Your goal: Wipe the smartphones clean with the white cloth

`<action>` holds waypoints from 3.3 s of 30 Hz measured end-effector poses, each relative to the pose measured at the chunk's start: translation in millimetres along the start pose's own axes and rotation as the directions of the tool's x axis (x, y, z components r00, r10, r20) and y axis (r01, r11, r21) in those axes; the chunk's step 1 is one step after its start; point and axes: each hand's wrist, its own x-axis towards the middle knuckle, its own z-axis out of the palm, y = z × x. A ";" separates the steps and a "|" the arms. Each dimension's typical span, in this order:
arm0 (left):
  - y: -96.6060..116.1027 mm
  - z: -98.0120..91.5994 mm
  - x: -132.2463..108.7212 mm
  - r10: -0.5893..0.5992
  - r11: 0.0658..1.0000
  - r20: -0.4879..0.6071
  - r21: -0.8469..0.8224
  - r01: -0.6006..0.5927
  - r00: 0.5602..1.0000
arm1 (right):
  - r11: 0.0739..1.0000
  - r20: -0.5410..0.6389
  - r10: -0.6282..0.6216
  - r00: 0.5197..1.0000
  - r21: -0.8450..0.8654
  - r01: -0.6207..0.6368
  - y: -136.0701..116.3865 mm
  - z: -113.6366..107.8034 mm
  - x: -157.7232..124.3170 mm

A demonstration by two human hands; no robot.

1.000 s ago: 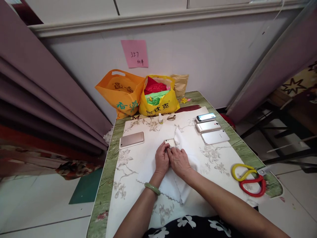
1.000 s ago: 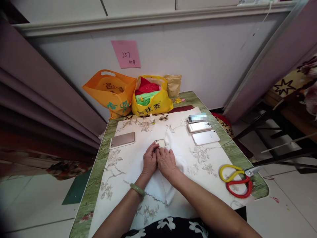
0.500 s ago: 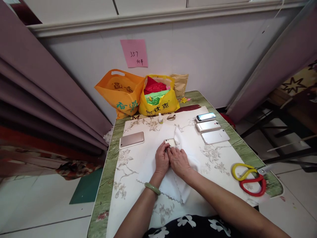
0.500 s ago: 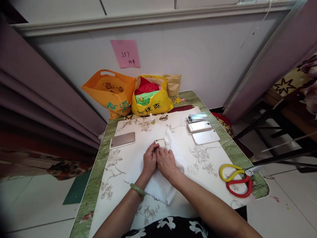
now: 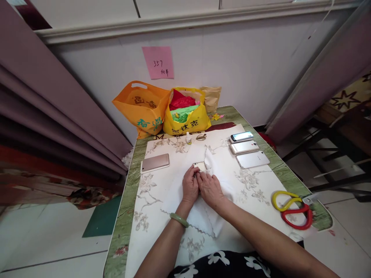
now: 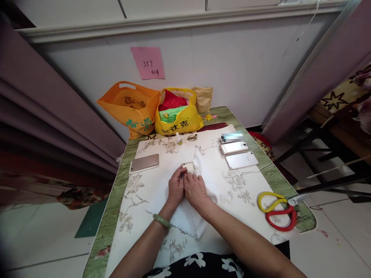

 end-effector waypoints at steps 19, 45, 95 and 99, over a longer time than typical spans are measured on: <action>-2.0 1.1 -0.6 -0.005 1.000 0.002 0.008 0.005 1.000 | 1.000 -0.007 -0.002 1.000 -0.006 0.002 4.9 4.5 -9.1; -6.5 3.0 -1.5 0.033 0.999 -0.023 0.000 -0.033 0.999 | 0.998 -0.013 0.054 0.998 -0.037 -0.055 27.1 22.6 -20.2; -1.9 0.4 -1.0 -0.008 1.000 0.000 -0.014 0.008 1.000 | 1.000 0.015 -0.023 1.000 0.019 0.023 2.7 3.5 -4.6; -3.0 2.0 -0.7 -0.006 1.000 -0.012 -0.014 0.006 1.000 | 1.000 0.021 -0.021 1.000 0.010 0.021 4.9 4.8 -10.2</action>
